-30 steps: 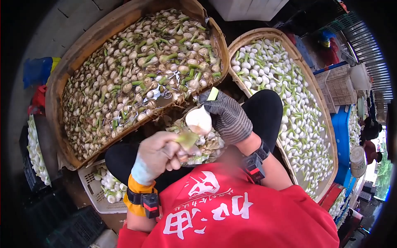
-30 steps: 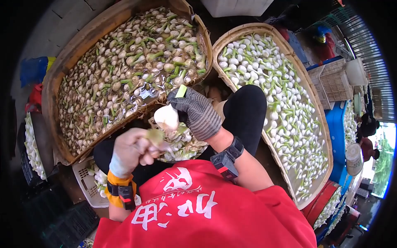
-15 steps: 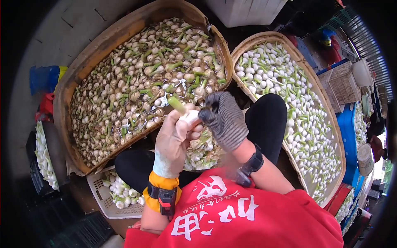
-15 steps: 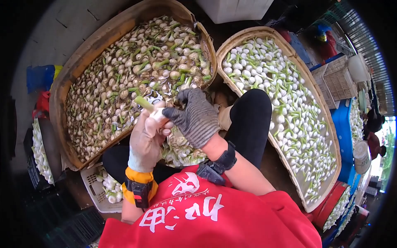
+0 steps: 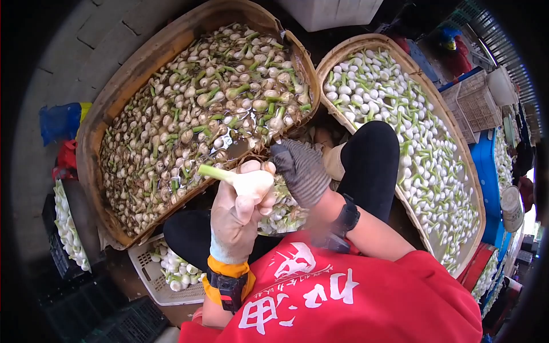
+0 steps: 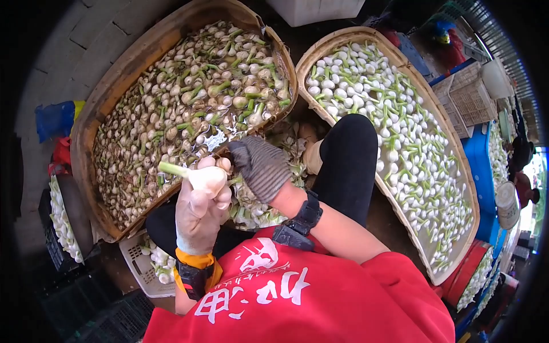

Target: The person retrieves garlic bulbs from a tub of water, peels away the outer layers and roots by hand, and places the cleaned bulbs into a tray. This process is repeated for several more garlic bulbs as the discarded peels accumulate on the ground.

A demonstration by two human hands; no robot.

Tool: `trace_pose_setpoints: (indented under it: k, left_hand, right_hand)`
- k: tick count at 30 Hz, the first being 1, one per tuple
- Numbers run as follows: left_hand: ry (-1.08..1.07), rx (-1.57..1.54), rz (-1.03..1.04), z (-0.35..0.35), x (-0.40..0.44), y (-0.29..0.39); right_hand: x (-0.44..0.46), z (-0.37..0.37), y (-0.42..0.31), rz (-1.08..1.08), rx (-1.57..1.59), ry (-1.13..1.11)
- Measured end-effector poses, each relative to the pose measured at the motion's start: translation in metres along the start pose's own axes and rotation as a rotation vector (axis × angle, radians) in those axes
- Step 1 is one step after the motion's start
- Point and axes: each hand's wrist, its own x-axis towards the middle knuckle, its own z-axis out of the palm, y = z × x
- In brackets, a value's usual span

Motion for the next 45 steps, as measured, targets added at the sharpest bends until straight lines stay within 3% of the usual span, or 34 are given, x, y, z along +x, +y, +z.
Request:
trace_pose_setpoints:
  k: [2,3,4,6,7,8,10,12,15,17,21,24,25,26,28,30,32,33,35,39,41,45]
  left_hand:
    - [0.040,-0.006,0.115,0.009,0.001,0.007]
    - [0.097,-0.020,0.107,0.000,0.003,0.003]
    - [0.107,-0.019,0.104,-0.005,0.002,0.001]
    - [0.116,0.113,0.125,-0.011,0.001,-0.001]
    - [0.202,0.194,0.148,-0.007,0.000,0.001]
    - [0.192,0.194,0.145,-0.011,0.002,-0.002]
    - [0.254,0.634,0.439,-0.017,0.009,-0.005]
    - [0.296,0.546,0.440,-0.016,0.010,-0.010]
    - [0.167,0.629,0.568,-0.028,0.014,-0.015]
    - [0.184,0.604,0.596,-0.029,0.011,-0.017]
    - [0.213,0.612,0.415,-0.014,0.007,0.000]
    - [-0.080,0.198,0.239,-0.027,0.003,0.000]
    - [-0.217,0.124,0.133,-0.040,0.003,0.001]
    - [-0.215,0.124,0.132,-0.033,-0.001,0.001]
    - [0.142,0.062,0.144,-0.012,-0.006,0.003]
    - [0.175,0.154,0.136,-0.025,-0.003,-0.001]
    - [0.241,0.262,0.204,-0.031,0.002,-0.009]
    - [0.239,0.263,0.200,-0.029,0.003,-0.010]
    - [0.303,0.600,0.397,-0.024,0.005,-0.012]
    - [0.233,0.494,0.167,-0.036,0.003,-0.009]
    - [0.342,0.576,0.360,-0.032,0.002,-0.012]
    - [0.416,0.674,0.441,-0.040,0.003,-0.021]
  right_hand:
    - [-0.014,0.021,0.034,0.124,0.051,0.038]
    - [-0.008,0.001,0.004,0.397,0.219,0.043]
    - [-0.007,-0.010,-0.014,0.400,0.224,0.034]
    - [-0.005,-0.026,-0.034,0.330,0.448,0.012]
    - [-0.004,-0.034,-0.034,0.138,0.329,-0.062]
    - [-0.002,-0.039,-0.039,0.143,0.324,-0.055]
    - [0.003,-0.047,-0.046,-0.224,0.003,-0.072]
    - [-0.001,-0.041,-0.043,-0.227,0.009,-0.063]
    - [0.005,-0.041,-0.052,-0.112,0.088,-0.092]
    - [0.011,-0.041,-0.059,0.285,0.136,-0.238]
    - [0.010,-0.032,-0.056,0.199,0.097,-0.107]
    - [0.032,-0.038,-0.032,0.291,0.078,0.247]
    - [0.041,-0.043,-0.009,0.431,0.124,0.258]
    - [0.043,-0.045,0.023,0.405,0.070,0.175]
    - [0.033,-0.046,0.017,0.320,0.111,0.136]
    - [0.014,-0.052,-0.025,0.365,0.222,-0.117]
    - [0.008,-0.055,-0.058,0.167,0.100,-0.113]
    - [0.007,-0.049,-0.062,0.177,0.070,-0.123]
    - [0.007,-0.041,-0.057,0.225,0.094,-0.141]
    - [0.009,-0.037,-0.057,0.209,0.074,-0.168]
    - [0.009,-0.034,-0.060,0.204,0.095,-0.198]
    - [0.006,-0.029,-0.060,0.248,0.163,-0.198]
